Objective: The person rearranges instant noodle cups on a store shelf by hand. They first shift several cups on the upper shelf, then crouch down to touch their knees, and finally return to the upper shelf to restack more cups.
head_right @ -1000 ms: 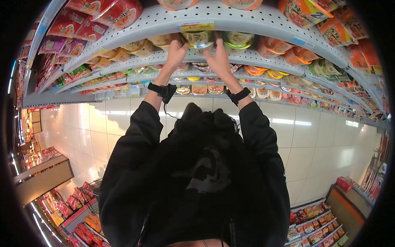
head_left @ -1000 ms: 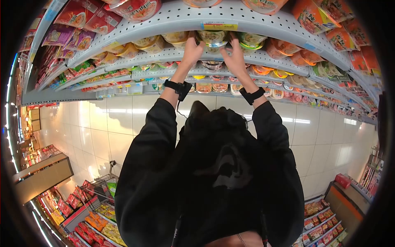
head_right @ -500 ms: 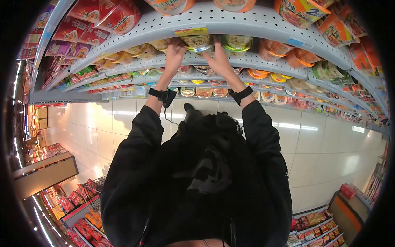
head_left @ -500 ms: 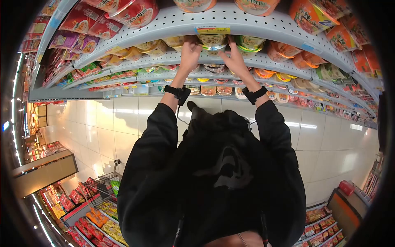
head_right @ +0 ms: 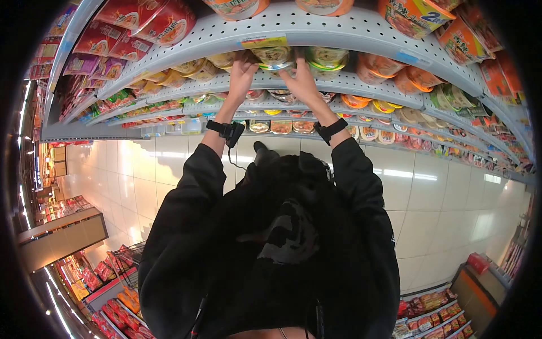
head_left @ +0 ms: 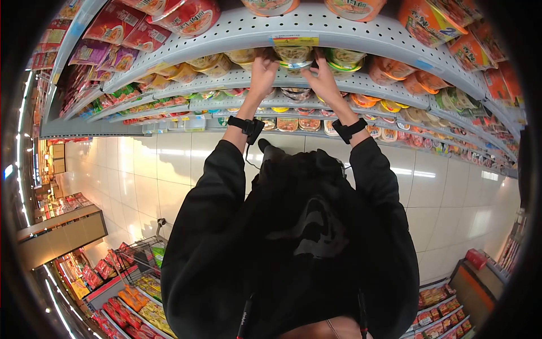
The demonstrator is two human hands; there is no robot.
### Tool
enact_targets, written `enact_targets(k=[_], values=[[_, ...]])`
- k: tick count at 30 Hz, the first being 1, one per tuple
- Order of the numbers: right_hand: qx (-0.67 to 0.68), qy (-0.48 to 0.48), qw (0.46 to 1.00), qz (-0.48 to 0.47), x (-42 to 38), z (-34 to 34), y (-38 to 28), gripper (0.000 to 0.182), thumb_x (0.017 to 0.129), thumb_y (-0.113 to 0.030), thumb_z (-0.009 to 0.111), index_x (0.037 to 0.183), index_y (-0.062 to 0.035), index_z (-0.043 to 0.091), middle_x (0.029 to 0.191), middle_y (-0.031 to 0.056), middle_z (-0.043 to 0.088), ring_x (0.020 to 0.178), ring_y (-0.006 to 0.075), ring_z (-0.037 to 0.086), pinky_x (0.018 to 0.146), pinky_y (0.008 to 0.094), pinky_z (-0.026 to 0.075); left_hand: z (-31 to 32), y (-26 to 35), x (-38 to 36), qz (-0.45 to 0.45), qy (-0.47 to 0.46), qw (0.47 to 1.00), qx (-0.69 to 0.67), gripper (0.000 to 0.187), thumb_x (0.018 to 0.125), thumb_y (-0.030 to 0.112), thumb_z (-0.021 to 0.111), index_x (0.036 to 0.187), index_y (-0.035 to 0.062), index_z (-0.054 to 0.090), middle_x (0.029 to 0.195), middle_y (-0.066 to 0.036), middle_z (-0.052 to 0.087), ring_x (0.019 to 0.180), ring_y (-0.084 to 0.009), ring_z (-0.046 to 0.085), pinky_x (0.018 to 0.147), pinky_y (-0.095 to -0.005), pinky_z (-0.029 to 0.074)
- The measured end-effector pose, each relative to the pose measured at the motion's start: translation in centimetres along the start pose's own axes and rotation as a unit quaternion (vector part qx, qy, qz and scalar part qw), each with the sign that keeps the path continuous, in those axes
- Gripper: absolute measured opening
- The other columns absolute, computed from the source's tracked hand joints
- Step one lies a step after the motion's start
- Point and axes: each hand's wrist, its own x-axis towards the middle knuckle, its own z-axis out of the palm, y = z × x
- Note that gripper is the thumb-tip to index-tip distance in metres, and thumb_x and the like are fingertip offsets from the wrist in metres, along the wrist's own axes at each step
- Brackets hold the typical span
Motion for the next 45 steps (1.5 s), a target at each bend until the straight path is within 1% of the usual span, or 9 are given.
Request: enact_targets(k=[7,12,15,22,24,27,29,36,45], values=[[-0.043,0.061,0.996,-0.039,-1.7,0.1,-1.0,0.067,0.094,-0.012,0.063,0.152,-0.0025,0.031,0.151,0.0235,0.044,0.135,0.0318,0.051,0.106,0.0418,0.047,-0.2,-1.6,-1.0,0.068,-0.001,0.998,0.006,0.036,0.093,-0.003,0.059,0.127,-0.007,0.047,0.128,-0.014,0.059,0.118,-0.0204,0.059,0.101,-0.0334,0.045],[-0.115,0.148,0.973,-0.136,-4.3,1.4,-0.9,0.056,0.092,-0.005,0.059,0.145,-0.0023,0.041,0.138,0.0213,0.052,0.118,0.0326,0.061,0.095,0.0408,0.051,-3.0,-0.4,-4.0,0.084,0.171,0.973,0.129,0.042,0.091,-0.002,0.056,0.132,-0.0041,0.045,0.128,-0.017,0.057,0.12,-0.0262,0.057,0.105,-0.0387,0.045],[0.004,-0.011,0.996,-0.085,-5.0,3.2,-0.5,0.05,0.092,-0.004,0.059,0.14,-0.0015,0.045,0.136,0.0199,0.053,0.114,0.0276,0.063,0.09,0.0377,0.053,-6.3,-0.8,-2.8,0.086,0.281,0.948,0.123,0.042,0.091,-0.001,0.056,0.132,-0.0033,0.046,0.126,-0.017,0.058,0.119,-0.0258,0.057,0.104,-0.0385,0.045],[-0.011,-0.095,0.991,-0.093,-1.7,8.8,-3.2,0.071,0.095,-0.013,0.062,0.156,-0.0061,0.025,0.154,0.0222,0.039,0.134,0.0348,0.052,0.097,0.0396,0.051,-9.8,-0.1,1.2,0.065,0.152,0.983,0.084,0.048,0.094,0.001,0.053,0.141,-0.001,0.043,0.131,-0.016,0.056,0.117,-0.0254,0.056,0.101,-0.0399,0.047],[-0.033,-0.085,0.99,-0.104,0.1,10.3,-2.0,0.079,0.093,-0.013,0.063,0.157,-0.0028,0.018,0.155,0.0274,0.035,0.138,0.0393,0.046,0.103,0.0437,0.047,-10.5,-0.6,1.9,-0.033,0.126,0.991,0.029,0.047,0.099,0.011,0.049,0.145,0.0025,0.043,0.138,-0.015,0.053,0.122,-0.0264,0.055,0.102,-0.0415,0.046],[-0.047,-0.062,0.992,-0.104,1.6,11.3,-1.9,0.083,0.092,-0.014,0.062,0.157,0.0017,0.014,0.154,0.0338,0.033,0.141,0.0434,0.041,0.11,0.0477,0.04,-10.2,-1.0,2.6,-0.027,0.149,0.988,0.024,0.044,0.102,0.02,0.044,0.143,0.0044,0.046,0.137,-0.012,0.054,0.117,-0.0258,0.056,0.1,-0.0422,0.047],[-0.088,-0.027,0.989,-0.115,2.3,11.8,-1.6,0.091,0.087,-0.014,0.063,0.155,0.0073,0.006,0.145,0.0423,0.035,0.13,0.055,0.044,0.109,0.0514,0.038,-9.5,-0.7,2.5,-0.032,0.166,0.986,0.018,0.043,0.101,0.018,0.043,0.141,0.0037,0.047,0.133,-0.012,0.056,0.113,-0.0253,0.056,0.099,-0.041,0.047],[-0.068,-0.061,0.995,-0.04,3.0,11.8,-2.2,0.092,0.089,-0.019,0.064,0.158,0.0056,0.009,0.146,0.0382,0.04,0.138,0.049,0.041,0.113,0.0445,0.035,-10.9,-2.5,3.7,-0.014,0.117,0.992,0.05,0.037,0.095,0.011,0.044,0.13,-0.001,0.053,0.112,-0.011,0.064,0.099,-0.0224,0.055,0.093,-0.0343,0.043],[-0.065,-0.072,0.995,-0.013,2.9,11.6,-2.8,0.092,0.088,-0.023,0.066,0.16,-0.0042,0.013,0.146,0.033,0.044,0.129,0.0467,0.053,0.105,0.0467,0.045,-10.4,-1.4,1.8,-0.061,0.187,0.98,0.037,0.031,0.095,0.016,0.052,0.118,-0.0031,0.06,0.111,-0.009,0.06,0.098,-0.02,0.052,0.093,-0.0325,0.041]])
